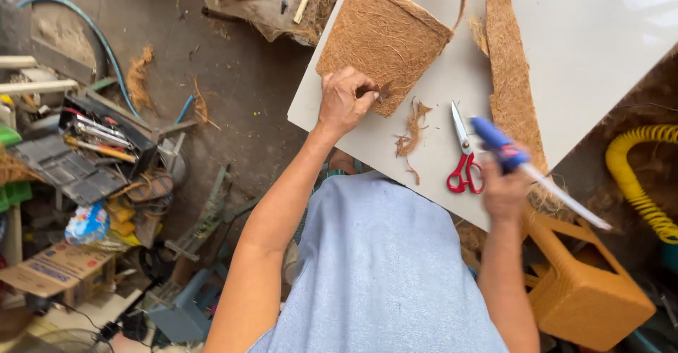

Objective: Gluing a decorative coir strip to the rim and handle of a handmade basket using a hot glue gun and scissors.

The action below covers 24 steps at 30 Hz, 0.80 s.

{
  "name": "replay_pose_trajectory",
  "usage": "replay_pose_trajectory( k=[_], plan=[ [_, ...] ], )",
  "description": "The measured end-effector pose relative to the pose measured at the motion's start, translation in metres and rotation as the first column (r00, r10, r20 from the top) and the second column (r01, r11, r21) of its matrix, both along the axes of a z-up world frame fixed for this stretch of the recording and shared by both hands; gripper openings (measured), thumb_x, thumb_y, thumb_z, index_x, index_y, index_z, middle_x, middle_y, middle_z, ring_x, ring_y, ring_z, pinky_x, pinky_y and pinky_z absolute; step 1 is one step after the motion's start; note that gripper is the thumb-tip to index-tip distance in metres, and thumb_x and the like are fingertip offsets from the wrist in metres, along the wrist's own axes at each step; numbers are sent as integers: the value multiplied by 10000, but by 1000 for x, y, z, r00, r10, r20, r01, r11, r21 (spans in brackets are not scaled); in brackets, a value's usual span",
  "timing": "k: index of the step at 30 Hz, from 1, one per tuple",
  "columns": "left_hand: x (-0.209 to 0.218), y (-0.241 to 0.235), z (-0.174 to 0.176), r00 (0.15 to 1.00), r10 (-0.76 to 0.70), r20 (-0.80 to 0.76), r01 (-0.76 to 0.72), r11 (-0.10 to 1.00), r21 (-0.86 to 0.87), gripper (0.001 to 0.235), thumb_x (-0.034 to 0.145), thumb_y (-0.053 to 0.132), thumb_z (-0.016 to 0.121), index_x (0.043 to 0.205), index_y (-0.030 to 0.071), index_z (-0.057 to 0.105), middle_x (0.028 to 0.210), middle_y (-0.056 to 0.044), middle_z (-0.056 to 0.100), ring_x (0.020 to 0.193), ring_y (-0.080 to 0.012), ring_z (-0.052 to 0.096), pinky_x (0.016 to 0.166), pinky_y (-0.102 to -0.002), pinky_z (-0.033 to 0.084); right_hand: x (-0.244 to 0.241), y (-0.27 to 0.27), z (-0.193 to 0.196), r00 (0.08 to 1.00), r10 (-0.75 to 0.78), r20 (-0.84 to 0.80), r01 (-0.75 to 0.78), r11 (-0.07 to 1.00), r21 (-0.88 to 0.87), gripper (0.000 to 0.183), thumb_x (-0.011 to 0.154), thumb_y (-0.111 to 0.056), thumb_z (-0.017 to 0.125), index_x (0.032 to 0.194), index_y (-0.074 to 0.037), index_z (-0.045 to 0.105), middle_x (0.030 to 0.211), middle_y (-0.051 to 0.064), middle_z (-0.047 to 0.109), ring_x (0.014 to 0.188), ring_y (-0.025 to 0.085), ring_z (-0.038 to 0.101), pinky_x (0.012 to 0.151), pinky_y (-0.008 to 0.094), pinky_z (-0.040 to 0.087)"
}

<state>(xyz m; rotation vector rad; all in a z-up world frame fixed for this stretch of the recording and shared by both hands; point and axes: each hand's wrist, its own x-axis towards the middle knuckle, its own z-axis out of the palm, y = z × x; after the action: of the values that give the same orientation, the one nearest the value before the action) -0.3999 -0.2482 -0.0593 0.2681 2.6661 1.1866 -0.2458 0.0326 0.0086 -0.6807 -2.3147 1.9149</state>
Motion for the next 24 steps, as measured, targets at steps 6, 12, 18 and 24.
replay_pose_trajectory(
  k=[6, 12, 18, 24],
  plan=[
    [-17, -9, 1, 999, -35, 3, 35, 999, 34, 138, 720, 262, 801, 778, 211, 686, 746, 12, 594, 793, -207, 664, 878, -382, 406, -7, -97, -24, 997, -54, -48, 50, 994, -94, 249, 943, -44, 684, 1146, -47, 539, 963, 185, 719, 673, 152, 620, 594, 295, 485],
    [-25, -12, 3, 998, -55, 34, 53, 996, 76, 129, 704, 290, 779, 746, 225, 675, 706, 30, 583, 744, -190, 663, 831, -359, 413, -22, -130, -36, 997, -44, -70, 44, 999, 3, 301, 956, -121, 703, 1193, -16, 549, 935, 194, 708, 656, 208, 630, 588, 342, 513],
    [-32, -13, 4, 998, -57, 37, 52, 991, 121, 122, 672, 266, 785, 700, 221, 674, 653, 9, 577, 689, -210, 671, 736, -316, 458, -23, -136, -30, 996, -69, -60, 72, 997, 33, 280, 966, -135, 710, 1176, -18, 567, 850, 193, 691, 649, 239, 633, 579, 358, 502],
    [-34, -14, 3, 997, -62, 55, 53, 987, 149, 111, 662, 254, 787, 686, 214, 687, 636, 3, 574, 651, -205, 668, 685, -304, 479, -15, -136, -40, 996, -91, -18, 92, 994, 52, 252, 991, -166, 685, 1159, -35, 550, 774, 124, 637, 602, 183, 583, 555, 301, 477]
  ],
)
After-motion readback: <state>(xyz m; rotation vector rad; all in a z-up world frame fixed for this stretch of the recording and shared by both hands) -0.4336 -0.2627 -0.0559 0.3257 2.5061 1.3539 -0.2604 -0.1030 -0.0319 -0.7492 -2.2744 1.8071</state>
